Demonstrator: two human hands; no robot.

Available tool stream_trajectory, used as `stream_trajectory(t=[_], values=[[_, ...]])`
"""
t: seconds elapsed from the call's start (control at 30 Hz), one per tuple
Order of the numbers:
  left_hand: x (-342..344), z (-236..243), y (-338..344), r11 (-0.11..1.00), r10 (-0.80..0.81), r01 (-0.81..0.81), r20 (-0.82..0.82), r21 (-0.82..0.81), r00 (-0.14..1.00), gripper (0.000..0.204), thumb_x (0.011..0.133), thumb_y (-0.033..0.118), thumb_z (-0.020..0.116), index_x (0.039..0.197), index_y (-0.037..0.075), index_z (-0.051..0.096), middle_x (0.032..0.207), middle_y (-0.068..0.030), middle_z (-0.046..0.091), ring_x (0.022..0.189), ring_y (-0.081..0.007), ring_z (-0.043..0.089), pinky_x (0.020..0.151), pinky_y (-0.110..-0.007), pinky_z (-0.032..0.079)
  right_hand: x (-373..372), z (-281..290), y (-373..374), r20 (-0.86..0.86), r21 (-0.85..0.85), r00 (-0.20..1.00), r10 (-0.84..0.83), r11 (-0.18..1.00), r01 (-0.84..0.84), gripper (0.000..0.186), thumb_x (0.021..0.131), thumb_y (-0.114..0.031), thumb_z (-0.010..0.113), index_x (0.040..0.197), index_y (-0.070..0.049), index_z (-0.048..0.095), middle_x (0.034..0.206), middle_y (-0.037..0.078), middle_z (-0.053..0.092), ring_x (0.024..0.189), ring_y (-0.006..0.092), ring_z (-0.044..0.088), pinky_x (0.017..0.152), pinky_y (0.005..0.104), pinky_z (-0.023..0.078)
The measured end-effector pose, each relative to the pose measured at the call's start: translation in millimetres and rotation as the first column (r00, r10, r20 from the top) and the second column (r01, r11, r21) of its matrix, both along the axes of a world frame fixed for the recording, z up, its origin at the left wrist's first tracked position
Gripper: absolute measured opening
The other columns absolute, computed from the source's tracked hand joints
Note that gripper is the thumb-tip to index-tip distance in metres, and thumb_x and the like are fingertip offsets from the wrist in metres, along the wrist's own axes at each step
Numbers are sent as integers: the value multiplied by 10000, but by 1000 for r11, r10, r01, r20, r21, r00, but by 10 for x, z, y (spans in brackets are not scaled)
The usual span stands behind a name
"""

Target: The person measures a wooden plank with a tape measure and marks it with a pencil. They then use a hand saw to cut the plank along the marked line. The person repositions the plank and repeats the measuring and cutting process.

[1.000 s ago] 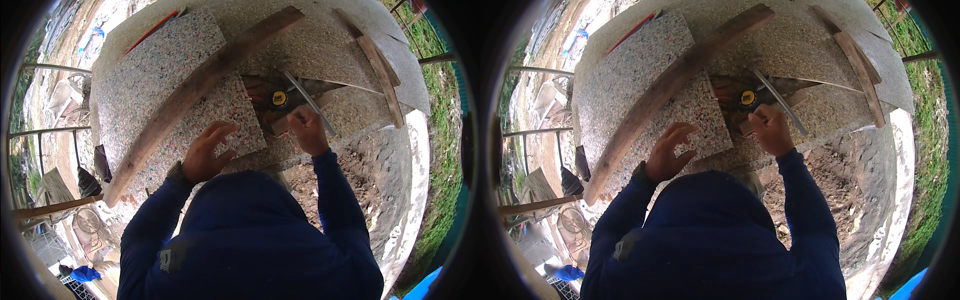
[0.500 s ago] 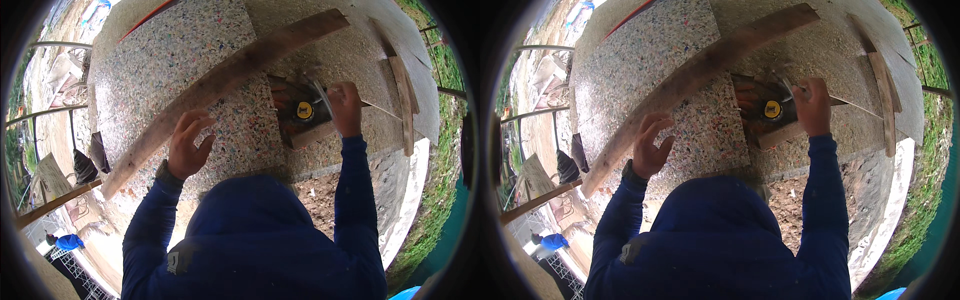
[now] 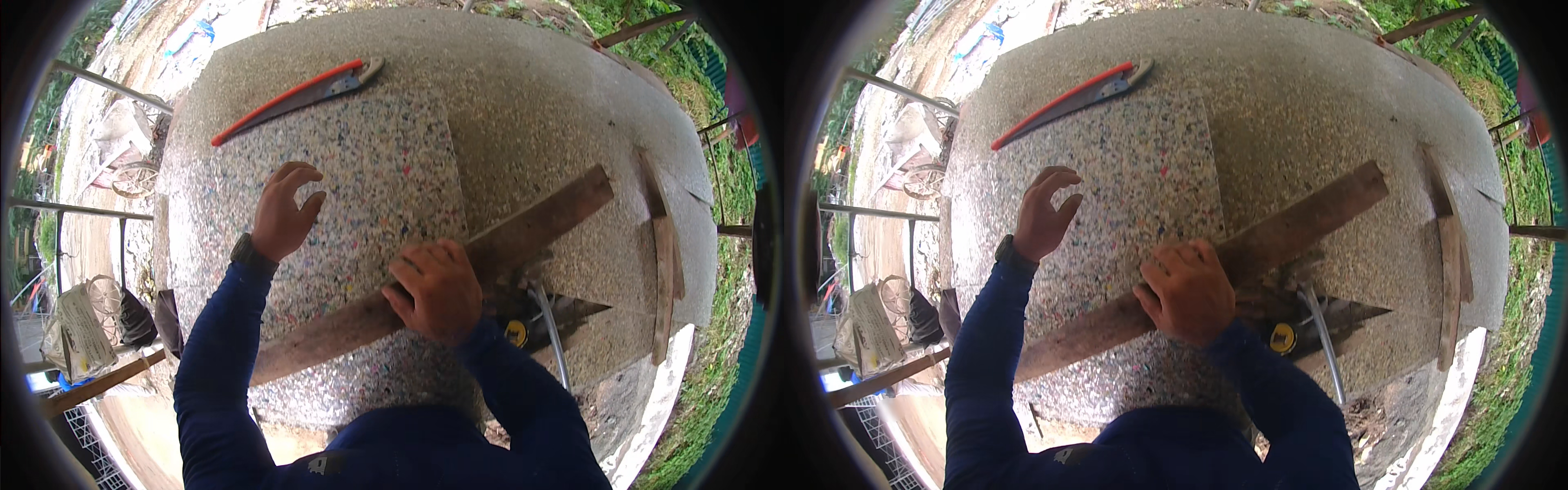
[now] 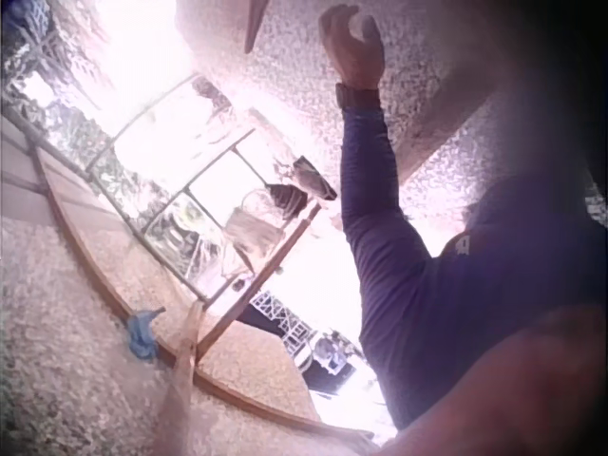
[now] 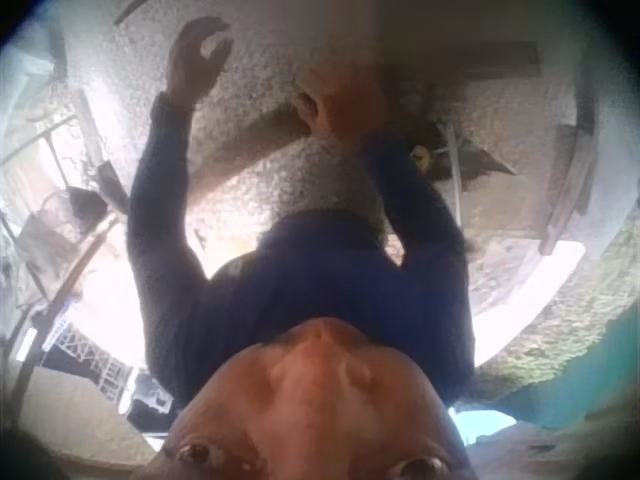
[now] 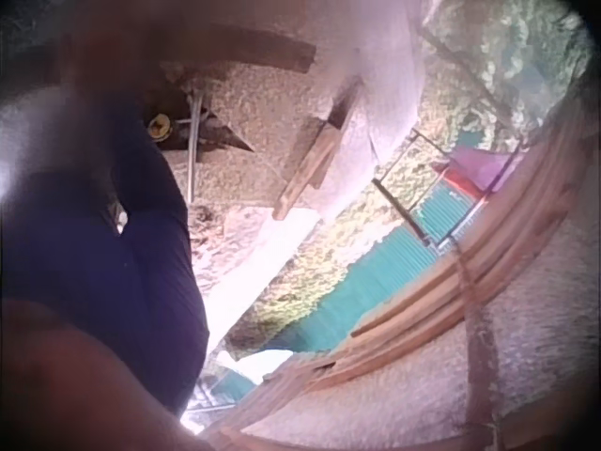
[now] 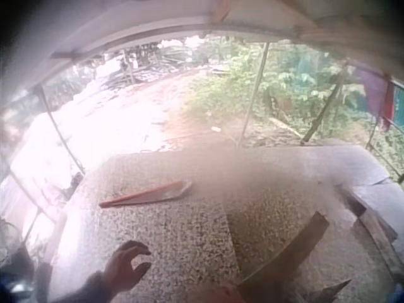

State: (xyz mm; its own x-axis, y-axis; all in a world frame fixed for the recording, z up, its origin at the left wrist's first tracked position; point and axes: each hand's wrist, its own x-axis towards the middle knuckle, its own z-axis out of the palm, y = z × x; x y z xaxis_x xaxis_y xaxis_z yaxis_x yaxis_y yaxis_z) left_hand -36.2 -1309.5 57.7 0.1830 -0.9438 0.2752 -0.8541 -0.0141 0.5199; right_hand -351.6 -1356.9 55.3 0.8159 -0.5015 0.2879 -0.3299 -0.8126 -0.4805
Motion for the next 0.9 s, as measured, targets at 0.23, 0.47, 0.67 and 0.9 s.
stream_trajectory(t=[0.23, 0.47, 0.67, 0.9], values=[[896, -476, -1940, 992, 77, -89, 126, 91, 989, 382, 931, 260, 782, 1238, 34, 758, 1244, -208, 760, 1160, -375, 725, 1035, -456, 555, 13, 40, -66, 12, 143, 999, 46, 989, -48, 257, 969, -333, 792, 1065, -104, 726, 1134, 107, 722, 1051, 272, 696, 1019, 463, 464], [1255, -920, -3195, 843, 24, -184, 307, 505, 951, 579, 874, 336, 846, 1368, 54, 733, 1319, -231, 752, 1242, -392, 712, 1057, -484, 552, 10, 0, -102, 48, 158, 998, 50, 986, -57, 274, 988, -354, 781, 1074, -104, 706, 1066, 88, 688, 985, 257, 677, 978, 434, 477], [1007, -840, -3189, 813, -69, -214, 456, 541, 888, 371, 939, 315, 734, 1243, 102, 725, 1313, -169, 746, 1277, -384, 687, 1064, -489, 554, -18, -3, -63, 53, 167, 998, 23, 985, -31, 296, 950, -366, 819, 1102, -139, 706, 1138, 66, 719, 1026, 249, 706, 1002, 433, 479], [652, 536, -2533, 992, 72, -111, 447, 62, 892, 322, 967, 147, 663, 1274, 50, 650, 1086, -232, 768, 1006, -464, 754, 865, -576, 599, -28, 128, -70, 79, 155, 996, 36, 987, -48, 282, 937, -327, 821, 1093, -114, 721, 1139, 82, 733, 1054, 274, 702, 1029, 448, 478]])
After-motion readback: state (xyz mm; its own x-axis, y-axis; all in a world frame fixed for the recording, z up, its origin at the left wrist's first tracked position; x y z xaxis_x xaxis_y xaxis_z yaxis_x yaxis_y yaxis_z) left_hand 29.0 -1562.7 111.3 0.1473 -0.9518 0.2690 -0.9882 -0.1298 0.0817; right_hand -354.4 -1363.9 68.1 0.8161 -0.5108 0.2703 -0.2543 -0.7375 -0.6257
